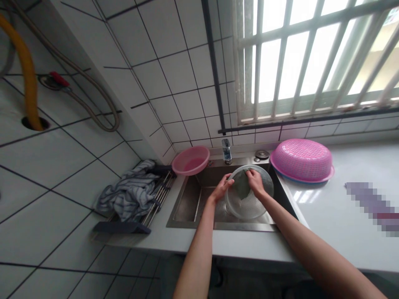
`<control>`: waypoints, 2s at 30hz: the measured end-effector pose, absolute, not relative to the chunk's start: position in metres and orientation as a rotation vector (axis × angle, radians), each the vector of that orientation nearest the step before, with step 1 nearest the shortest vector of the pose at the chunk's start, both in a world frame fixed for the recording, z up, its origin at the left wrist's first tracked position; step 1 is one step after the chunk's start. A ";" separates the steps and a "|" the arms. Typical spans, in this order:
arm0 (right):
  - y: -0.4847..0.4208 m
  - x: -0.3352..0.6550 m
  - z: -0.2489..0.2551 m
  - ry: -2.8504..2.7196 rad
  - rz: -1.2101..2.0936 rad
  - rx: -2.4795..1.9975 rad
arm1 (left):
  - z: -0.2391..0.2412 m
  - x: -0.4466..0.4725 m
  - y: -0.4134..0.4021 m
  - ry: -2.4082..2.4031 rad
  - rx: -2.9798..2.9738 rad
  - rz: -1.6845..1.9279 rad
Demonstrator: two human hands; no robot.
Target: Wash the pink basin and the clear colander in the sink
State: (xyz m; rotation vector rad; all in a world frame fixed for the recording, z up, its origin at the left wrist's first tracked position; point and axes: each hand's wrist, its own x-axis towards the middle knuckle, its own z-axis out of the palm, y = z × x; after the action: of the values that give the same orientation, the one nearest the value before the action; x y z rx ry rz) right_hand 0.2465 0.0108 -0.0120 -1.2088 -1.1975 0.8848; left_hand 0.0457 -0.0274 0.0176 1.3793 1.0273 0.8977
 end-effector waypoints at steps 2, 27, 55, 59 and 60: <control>0.016 0.253 -0.011 -1.128 0.923 -1.188 | 0.016 0.046 -0.029 1.025 1.357 0.832; 0.000 0.242 -0.006 -1.396 1.309 -0.917 | 0.023 0.047 -0.037 1.037 1.244 0.784; 0.006 0.243 -0.010 -1.387 1.032 -1.100 | 0.026 0.051 -0.033 0.909 1.470 0.870; 0.012 0.249 -0.013 -1.306 0.910 -1.241 | 0.027 0.051 -0.035 0.900 1.423 0.835; 0.010 0.246 -0.015 -1.346 0.924 -1.232 | 0.027 0.051 -0.035 0.903 1.445 0.834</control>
State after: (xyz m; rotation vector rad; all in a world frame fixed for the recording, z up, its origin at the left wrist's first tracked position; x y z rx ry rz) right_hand 0.2463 0.0097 -0.0148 -1.2318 -1.3456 0.9243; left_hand 0.0512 -0.0353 0.0273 1.4450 0.9029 0.8339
